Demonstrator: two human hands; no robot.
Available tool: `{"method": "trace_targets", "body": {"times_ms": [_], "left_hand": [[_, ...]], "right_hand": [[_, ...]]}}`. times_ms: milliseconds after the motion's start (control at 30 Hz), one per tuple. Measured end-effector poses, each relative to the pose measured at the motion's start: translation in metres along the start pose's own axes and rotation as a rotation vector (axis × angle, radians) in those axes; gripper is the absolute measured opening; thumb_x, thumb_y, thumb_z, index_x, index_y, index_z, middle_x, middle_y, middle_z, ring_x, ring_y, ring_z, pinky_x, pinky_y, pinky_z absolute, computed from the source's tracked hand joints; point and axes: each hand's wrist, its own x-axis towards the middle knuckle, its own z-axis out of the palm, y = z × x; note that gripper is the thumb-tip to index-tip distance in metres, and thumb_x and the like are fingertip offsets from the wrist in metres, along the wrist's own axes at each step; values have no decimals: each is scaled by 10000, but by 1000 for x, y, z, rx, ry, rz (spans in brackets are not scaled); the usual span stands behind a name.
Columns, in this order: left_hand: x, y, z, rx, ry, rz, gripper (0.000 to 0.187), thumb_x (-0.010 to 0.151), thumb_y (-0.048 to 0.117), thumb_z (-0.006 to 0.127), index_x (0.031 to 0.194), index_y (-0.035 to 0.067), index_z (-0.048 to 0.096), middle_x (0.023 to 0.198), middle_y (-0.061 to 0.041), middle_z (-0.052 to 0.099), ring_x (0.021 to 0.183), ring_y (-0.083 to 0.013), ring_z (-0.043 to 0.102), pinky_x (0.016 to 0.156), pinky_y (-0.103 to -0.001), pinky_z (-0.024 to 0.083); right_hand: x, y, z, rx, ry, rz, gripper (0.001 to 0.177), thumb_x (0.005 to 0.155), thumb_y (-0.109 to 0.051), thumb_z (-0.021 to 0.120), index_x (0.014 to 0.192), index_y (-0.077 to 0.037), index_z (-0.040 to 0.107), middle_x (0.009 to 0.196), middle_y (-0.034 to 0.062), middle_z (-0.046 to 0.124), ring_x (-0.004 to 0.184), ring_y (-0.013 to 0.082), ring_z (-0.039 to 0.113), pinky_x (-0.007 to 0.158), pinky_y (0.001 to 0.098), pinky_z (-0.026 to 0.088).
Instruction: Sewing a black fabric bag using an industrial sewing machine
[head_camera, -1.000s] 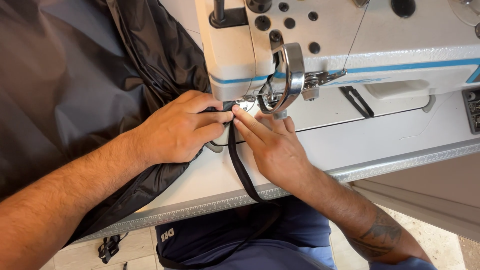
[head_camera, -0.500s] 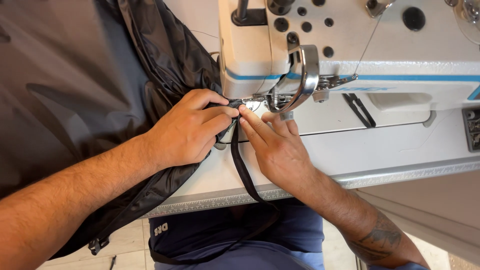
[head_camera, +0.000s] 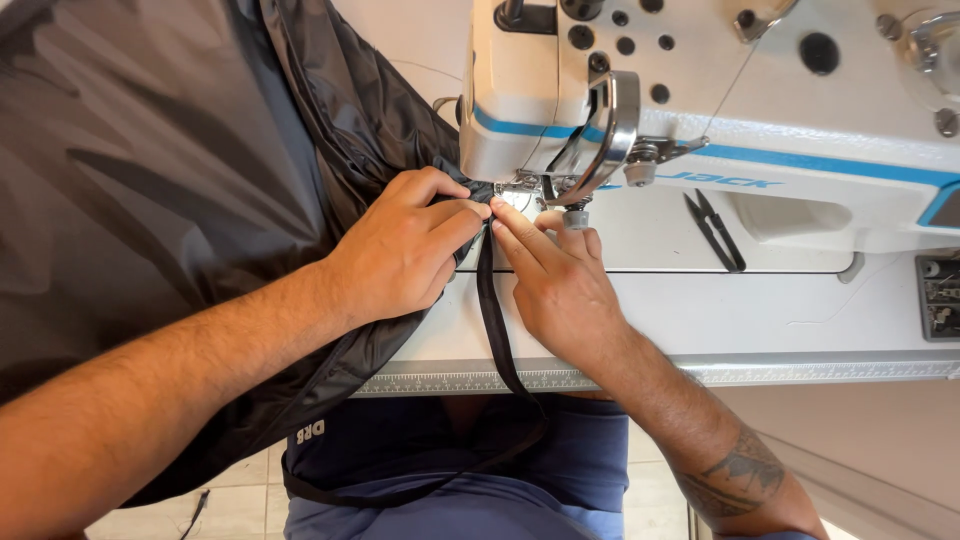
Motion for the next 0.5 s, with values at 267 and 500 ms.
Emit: {"method": "trace_targets", "body": {"times_ms": [267,500], "left_hand": [[2,30,-6,40,56,-57,189,811,-1,554,965,89,616,901,-76,673,1111,-320,625,930,-467,490],[15,44,-11,165,-59,-68,162,790,38,624,937,105,622,962,-68,686,1114,-303,605,880,-425,513]], "right_hand": [[0,-14,-31,73,84,30,478,831,-21,554,1282,-95,694,1400,27,656,1080,246,567,812,327,400],[-5,-15,-49,2,116,-86,270,912,-53,536,1063,-160,733,1266,48,697,1013,245,621,774,346,437]]}}
